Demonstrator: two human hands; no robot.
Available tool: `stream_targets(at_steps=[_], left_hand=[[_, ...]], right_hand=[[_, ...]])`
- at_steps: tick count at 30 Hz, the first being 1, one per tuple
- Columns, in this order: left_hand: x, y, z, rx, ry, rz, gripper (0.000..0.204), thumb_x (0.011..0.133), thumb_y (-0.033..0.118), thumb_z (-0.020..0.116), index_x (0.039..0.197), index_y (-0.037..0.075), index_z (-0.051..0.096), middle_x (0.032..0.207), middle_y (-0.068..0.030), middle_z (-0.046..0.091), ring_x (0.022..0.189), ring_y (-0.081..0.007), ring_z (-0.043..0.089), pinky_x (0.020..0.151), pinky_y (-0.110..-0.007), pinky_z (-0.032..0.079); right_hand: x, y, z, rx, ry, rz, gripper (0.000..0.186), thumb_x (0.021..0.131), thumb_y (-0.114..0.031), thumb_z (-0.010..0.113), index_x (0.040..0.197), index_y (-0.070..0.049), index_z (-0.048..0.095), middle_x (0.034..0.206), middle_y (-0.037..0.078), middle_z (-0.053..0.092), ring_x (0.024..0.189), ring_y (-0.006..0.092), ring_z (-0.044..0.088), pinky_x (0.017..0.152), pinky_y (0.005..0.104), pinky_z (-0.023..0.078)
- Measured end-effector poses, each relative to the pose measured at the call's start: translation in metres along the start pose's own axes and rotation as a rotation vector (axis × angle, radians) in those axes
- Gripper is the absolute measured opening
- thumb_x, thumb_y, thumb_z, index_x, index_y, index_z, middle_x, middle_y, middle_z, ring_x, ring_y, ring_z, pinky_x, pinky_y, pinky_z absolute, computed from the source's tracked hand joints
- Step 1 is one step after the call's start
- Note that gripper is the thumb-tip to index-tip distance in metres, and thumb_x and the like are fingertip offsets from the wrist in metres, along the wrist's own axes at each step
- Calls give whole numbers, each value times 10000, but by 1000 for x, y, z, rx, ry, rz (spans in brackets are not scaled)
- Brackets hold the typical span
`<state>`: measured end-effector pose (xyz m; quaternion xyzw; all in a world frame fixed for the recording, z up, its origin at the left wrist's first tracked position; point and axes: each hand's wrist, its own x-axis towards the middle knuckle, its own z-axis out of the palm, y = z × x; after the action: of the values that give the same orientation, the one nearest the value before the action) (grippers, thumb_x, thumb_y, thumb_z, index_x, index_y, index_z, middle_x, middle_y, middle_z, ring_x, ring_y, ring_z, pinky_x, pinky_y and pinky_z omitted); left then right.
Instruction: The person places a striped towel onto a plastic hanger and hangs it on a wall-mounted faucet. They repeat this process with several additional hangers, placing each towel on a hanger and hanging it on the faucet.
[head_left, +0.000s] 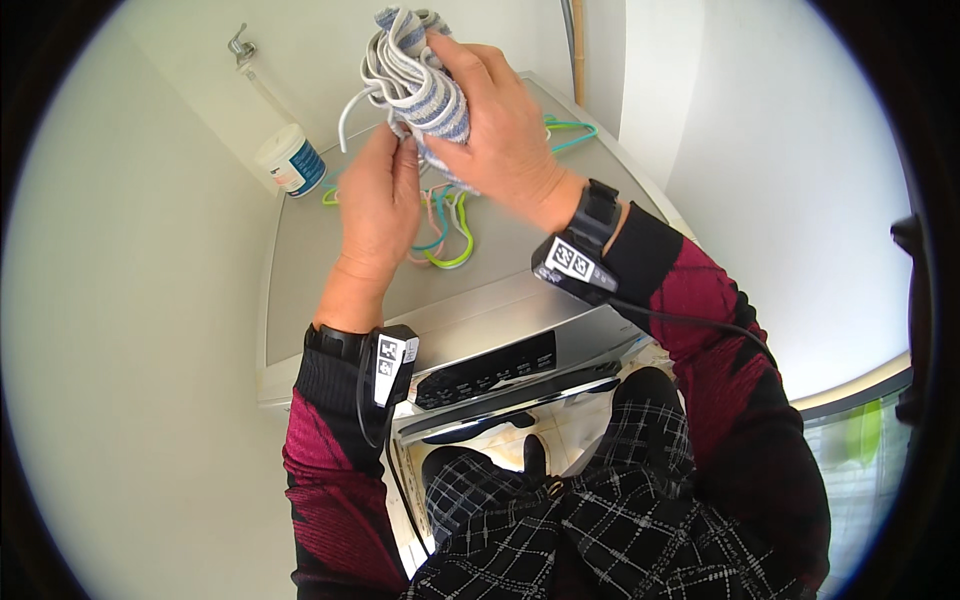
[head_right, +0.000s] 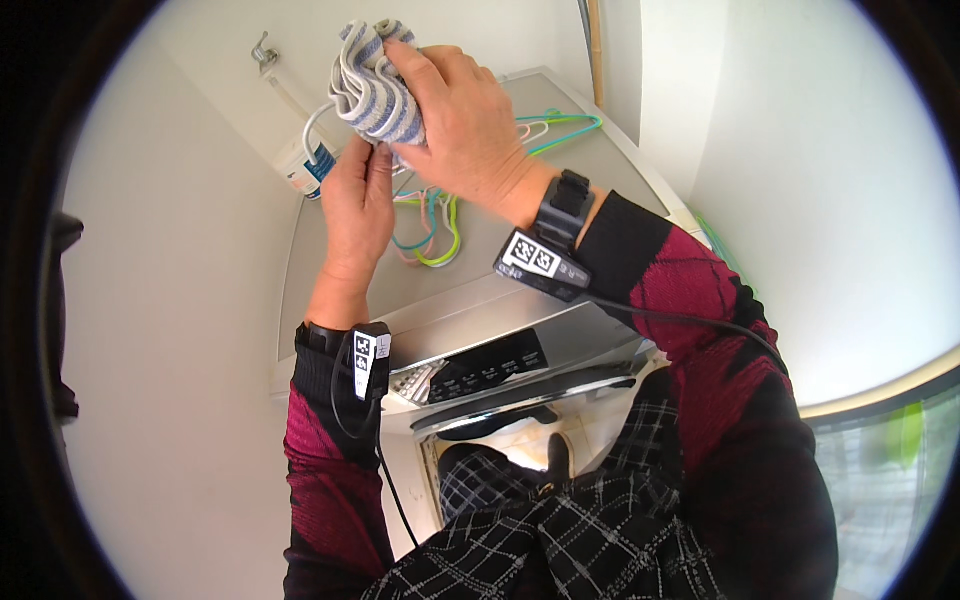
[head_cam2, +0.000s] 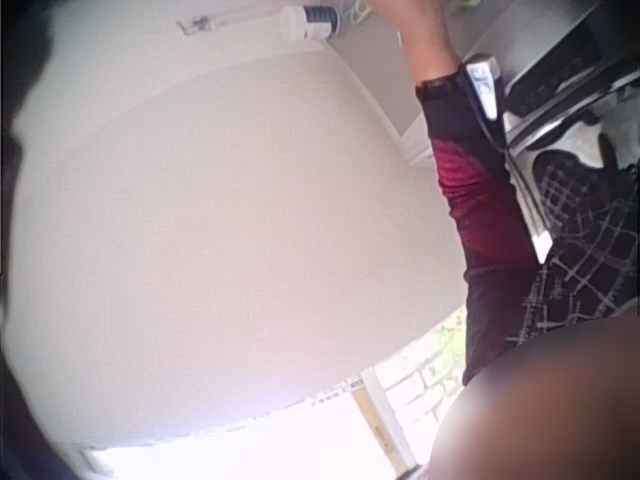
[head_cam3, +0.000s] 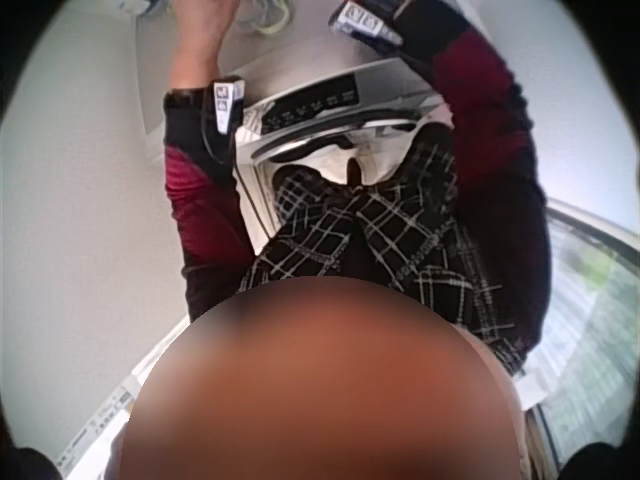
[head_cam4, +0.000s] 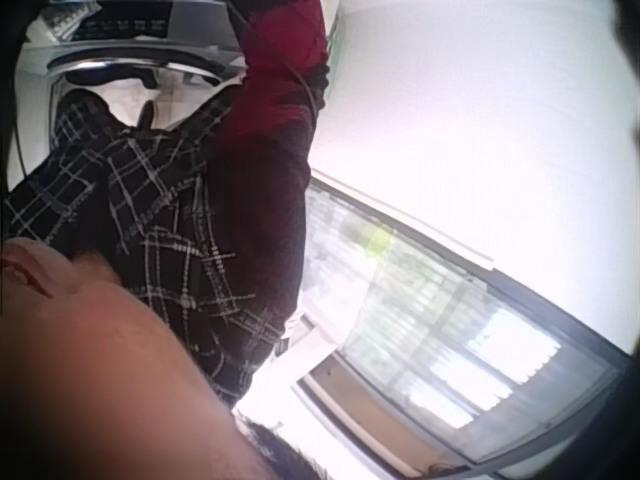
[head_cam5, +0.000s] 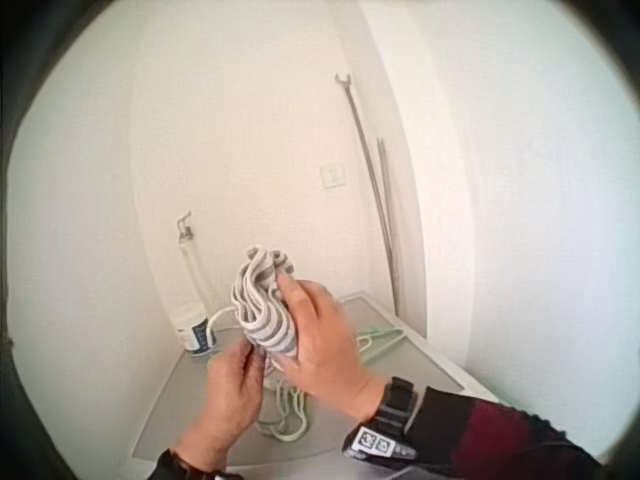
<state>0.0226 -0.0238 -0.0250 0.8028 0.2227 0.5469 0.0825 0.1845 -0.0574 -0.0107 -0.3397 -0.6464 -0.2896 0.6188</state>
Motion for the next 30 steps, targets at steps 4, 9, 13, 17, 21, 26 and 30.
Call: stream_targets(at_steps=[4, 9, 13, 17, 21, 26, 30], left_hand=[[-1, 0, -6, 68, 35, -21, 186, 1046, 188, 585, 990, 13, 619, 751, -195, 591, 607, -327, 504, 579, -373, 435], [4, 3, -14, 26, 140, -18, 189, 1054, 185, 584, 1039, 16, 669, 702, -43, 556, 626, -131, 475, 582, -305, 404], [12, 9, -29, -311, 306, -203, 208, 1061, 175, 567, 1067, 14, 698, 714, 60, 512, 667, -35, 391, 585, -240, 345], [10, 20, -26, -442, 256, -194, 194, 1063, 159, 548, 1074, 9, 671, 706, 51, 505, 648, -25, 380, 578, -212, 312], [6, 28, -15, -584, 232, -183, 171, 1062, 136, 532, 1077, 0, 635, 674, 43, 491, 604, -30, 392, 541, -221, 310], [10, 26, -27, -697, 391, -242, 160, 1062, 124, 513, 1059, 6, 621, 643, 37, 470, 556, -33, 360, 485, -224, 279], [13, 20, -42, -827, 534, -274, 181, 1063, 137, 493, 1067, -12, 596, 640, 16, 474, 517, -45, 343, 450, -233, 252]], right_hand=[[1, 40, 2, -311, -96, 80, 697, 770, -152, 805, 1414, -136, 538, 1243, 151, 601, 1070, 379, 631, 886, 449, 547], [-4, 111, -17, -455, -87, 454, 625, 787, -200, 796, 1360, -100, 568, 1176, 189, 630, 1024, 379, 659, 860, 445, 562], [5, 116, -19, 227, 156, 1033, 463, 873, -245, 746, 1226, 26, 620, 1100, 205, 700, 955, 336, 717, 822, 413, 587], [15, 69, -14, 1298, 197, 1123, 341, 917, -250, 729, 1113, 23, 674, 1017, 116, 729, 912, 229, 717, 793, 377, 589], [11, 17, 1, 1354, 16, 1057, 284, 886, -204, 760, 1116, -53, 691, 1013, 43, 715, 911, 169, 686, 822, 352, 573], [-1, -22, 8, 1360, -256, 1046, 306, 880, -170, 751, 1150, -46, 677, 1020, 31, 713, 934, 153, 685, 839, 336, 571], [-10, -39, 12, 1363, -330, 1001, 315, 867, -130, 745, 1159, -44, 666, 1036, 33, 711, 936, 139, 679, 847, 329, 571]])
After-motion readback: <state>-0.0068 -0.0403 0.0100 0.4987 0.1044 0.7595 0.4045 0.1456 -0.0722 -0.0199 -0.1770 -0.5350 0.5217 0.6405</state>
